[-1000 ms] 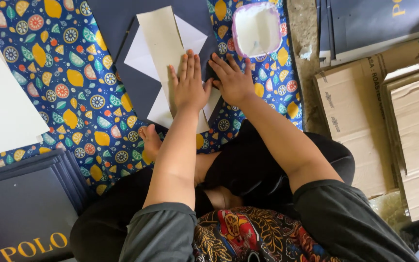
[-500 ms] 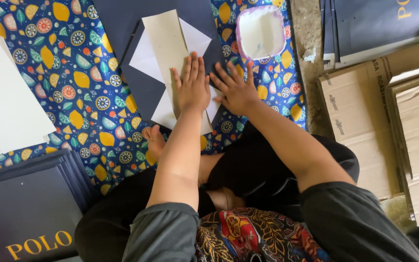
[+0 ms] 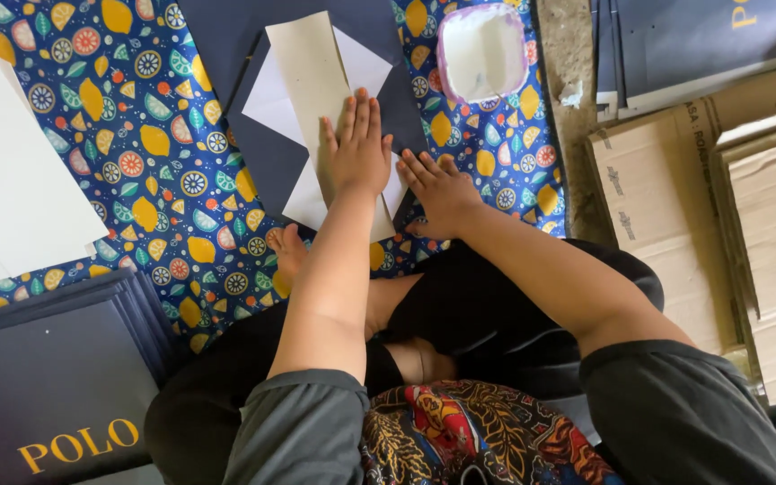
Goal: Assembling paper bags by applying glue to paper components and folding them into shape.
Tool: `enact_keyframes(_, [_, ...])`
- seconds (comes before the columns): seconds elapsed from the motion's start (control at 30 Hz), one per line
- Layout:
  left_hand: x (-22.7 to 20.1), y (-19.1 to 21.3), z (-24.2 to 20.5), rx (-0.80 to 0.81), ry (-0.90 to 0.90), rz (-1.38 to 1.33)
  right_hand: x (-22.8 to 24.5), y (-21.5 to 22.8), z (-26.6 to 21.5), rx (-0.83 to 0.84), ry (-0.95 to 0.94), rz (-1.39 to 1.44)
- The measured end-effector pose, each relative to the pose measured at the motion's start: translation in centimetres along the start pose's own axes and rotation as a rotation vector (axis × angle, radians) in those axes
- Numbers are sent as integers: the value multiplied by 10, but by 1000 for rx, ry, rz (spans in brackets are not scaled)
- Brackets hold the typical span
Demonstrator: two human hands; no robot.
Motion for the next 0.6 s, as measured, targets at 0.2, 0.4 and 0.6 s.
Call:
enact_keyframes(0.2, [26,16,32,-80,-76,-157,10,28,-15,97,-38,73])
enact_keyframes(0.4, [81,41,-65,-768,-164,-183,22,11,-10,39,-136,89])
enact_keyframes(0.6, [128,2,-143,-202,316,-52,28,-22,-7,-51,-101,188])
Point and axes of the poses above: each hand's wrist, its own z-axis towards the middle knuckle, its own y-axis out of the back of the hand, x = y × z, the point moved 2 cm from there along z, towards the middle knuckle, and after that the axes turned 5 degrees about -z, right-handed, at the moved point
